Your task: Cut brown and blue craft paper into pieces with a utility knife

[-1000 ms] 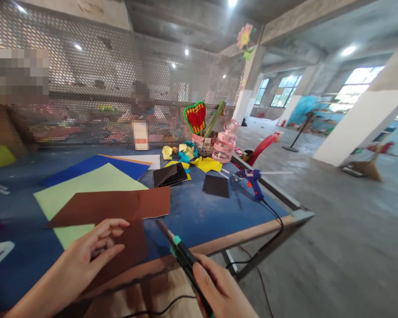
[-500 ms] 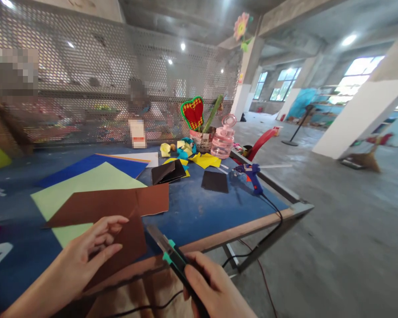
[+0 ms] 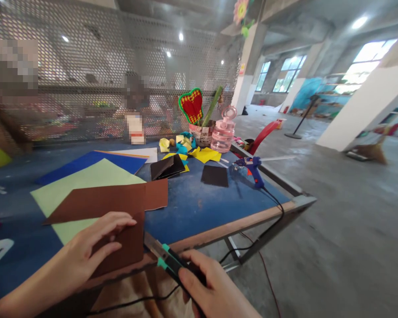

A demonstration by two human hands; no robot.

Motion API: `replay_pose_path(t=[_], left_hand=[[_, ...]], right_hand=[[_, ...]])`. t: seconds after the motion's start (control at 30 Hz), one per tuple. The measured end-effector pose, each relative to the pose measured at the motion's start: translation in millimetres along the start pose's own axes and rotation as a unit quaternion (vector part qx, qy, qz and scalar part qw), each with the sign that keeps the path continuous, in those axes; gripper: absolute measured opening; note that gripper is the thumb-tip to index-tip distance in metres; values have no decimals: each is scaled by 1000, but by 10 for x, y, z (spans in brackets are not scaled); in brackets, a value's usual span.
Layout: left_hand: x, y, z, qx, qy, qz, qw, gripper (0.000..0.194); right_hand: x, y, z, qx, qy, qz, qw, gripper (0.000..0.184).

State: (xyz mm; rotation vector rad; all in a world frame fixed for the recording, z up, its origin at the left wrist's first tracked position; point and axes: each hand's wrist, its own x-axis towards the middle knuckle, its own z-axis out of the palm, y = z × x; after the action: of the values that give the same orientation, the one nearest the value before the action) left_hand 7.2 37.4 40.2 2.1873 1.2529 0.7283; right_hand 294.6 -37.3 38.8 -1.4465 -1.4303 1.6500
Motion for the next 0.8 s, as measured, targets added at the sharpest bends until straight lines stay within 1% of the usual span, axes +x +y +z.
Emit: replay_pose_path(t=[0.17,0.3,0.43,0.53,0.6,0.63,0.7,0.73,0.77,0.8], left_hand=[[155,104,-47,-9,-8,-5,1000,32],[377,142,-47,-11,-11,39,999,32],[512,82,46,1,-31,91,995,28],[520,7,88,24,-42,121,991,27],[497,-36,84,44,-41,127,990,26],[477,-51,79,55,-37,126,990,26],[418,-63,75,79,-21,113,990,26],[378,-61,80,92,-9,103,990,26],[334,-54,88,105,4,93,990,27],[286,-47,98,119,18,83,989,28]], right_hand=[[17,-61,-21,12,-19,-11,1000,34],[21,-102,-28,-1,-5,-26,1000,29],[-3,-127,-8,-24,9,-12,1000,30],[-88,-130,-20,-52,22,-12,998,32],[-188,-117,-84,-99,49,-22,994,35],[-242,-109,-137,-133,67,-31,988,37],[-317,-108,-278,-219,121,-68,966,43],[-323,-122,-356,-266,163,-98,945,44],[-297,-148,-431,-313,216,-137,915,47],[-238,-188,-498,-362,270,-169,876,52]])
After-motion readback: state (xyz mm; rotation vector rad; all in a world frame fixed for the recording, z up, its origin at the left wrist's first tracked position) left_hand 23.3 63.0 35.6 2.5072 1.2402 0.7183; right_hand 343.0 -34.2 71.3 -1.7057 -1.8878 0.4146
